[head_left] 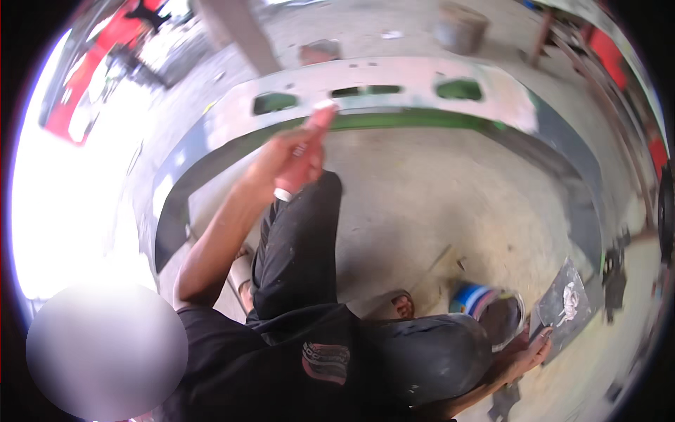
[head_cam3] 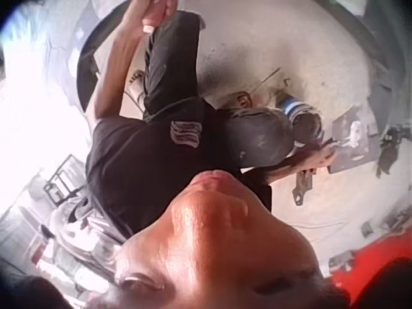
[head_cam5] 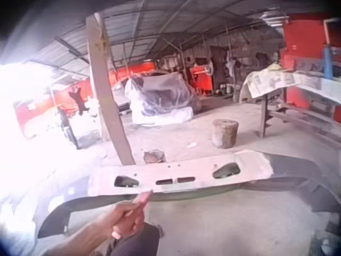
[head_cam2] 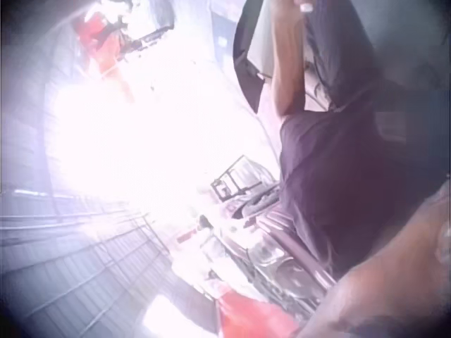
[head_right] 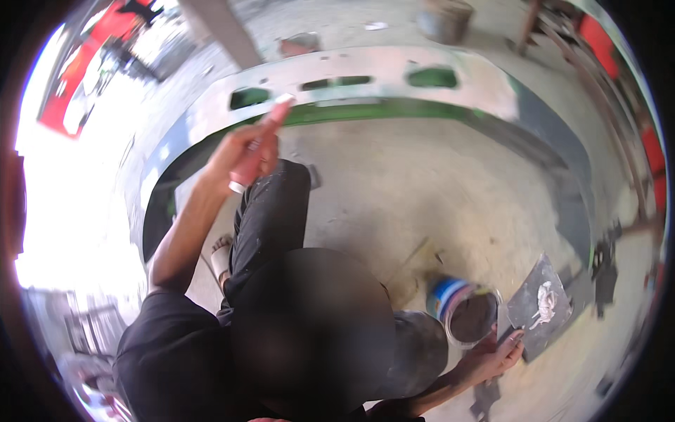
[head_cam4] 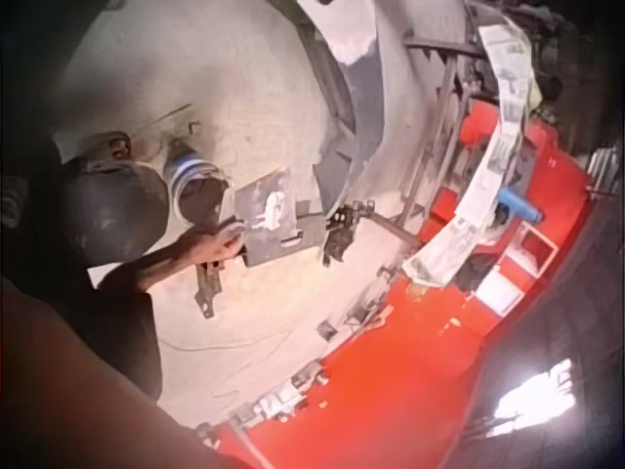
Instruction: Mixing and applying automotive body filler (bondo) to a car bumper.
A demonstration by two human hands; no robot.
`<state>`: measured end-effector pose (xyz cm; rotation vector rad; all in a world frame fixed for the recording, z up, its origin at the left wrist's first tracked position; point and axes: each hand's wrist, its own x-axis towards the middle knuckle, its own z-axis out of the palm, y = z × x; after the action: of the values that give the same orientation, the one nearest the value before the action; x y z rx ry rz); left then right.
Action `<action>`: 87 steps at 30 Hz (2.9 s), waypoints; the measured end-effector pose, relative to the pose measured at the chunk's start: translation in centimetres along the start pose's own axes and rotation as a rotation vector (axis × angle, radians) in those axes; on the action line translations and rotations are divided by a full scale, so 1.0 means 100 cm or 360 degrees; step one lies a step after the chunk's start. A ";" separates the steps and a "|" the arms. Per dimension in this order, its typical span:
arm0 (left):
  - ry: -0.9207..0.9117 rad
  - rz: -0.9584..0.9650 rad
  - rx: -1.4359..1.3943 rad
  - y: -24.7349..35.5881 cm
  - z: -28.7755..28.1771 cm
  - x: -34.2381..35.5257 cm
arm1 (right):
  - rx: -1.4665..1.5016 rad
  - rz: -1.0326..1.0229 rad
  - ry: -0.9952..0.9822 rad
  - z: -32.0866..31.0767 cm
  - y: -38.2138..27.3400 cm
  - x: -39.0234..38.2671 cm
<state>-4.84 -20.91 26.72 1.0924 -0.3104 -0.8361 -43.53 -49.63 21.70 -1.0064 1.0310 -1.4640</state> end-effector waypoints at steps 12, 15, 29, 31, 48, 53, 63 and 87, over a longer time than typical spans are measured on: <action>0.0897 0.1248 -0.0406 -0.010 -0.111 -0.421 | 0.0222 -0.0234 -0.1174 0.029 -0.157 -0.150; 0.0902 0.1031 -0.0287 0.016 -0.140 -0.495 | 0.0150 0.0047 -0.1604 -0.001 -0.190 -0.211; 0.0638 0.0598 -0.0177 0.113 -0.183 -0.425 | -0.0693 0.0515 -0.1987 0.237 -0.287 -0.237; 0.0631 0.0580 -0.0157 0.113 -0.194 -0.426 | -0.0730 0.0483 -0.2120 0.241 -0.287 -0.247; 0.0731 0.0485 -0.0075 0.146 -0.210 -0.390 | -0.1219 0.0602 -0.2691 0.347 -0.264 -0.407; 0.0911 0.0437 -0.0190 0.150 -0.226 -0.429 | -0.1352 0.0484 -0.3199 0.383 -0.233 -0.451; 0.1400 0.0384 0.0242 0.194 -0.210 -0.522 | -0.1240 0.0538 -0.3944 0.379 -0.223 -0.544; 0.1502 0.0854 -0.0192 0.202 -0.170 -0.481 | -0.0819 0.0671 -0.3896 0.338 -0.201 -0.545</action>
<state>-17.58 29.33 44.70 1.1014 0.2407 0.1754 -10.48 3.30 46.76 -1.6904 -0.3859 0.8698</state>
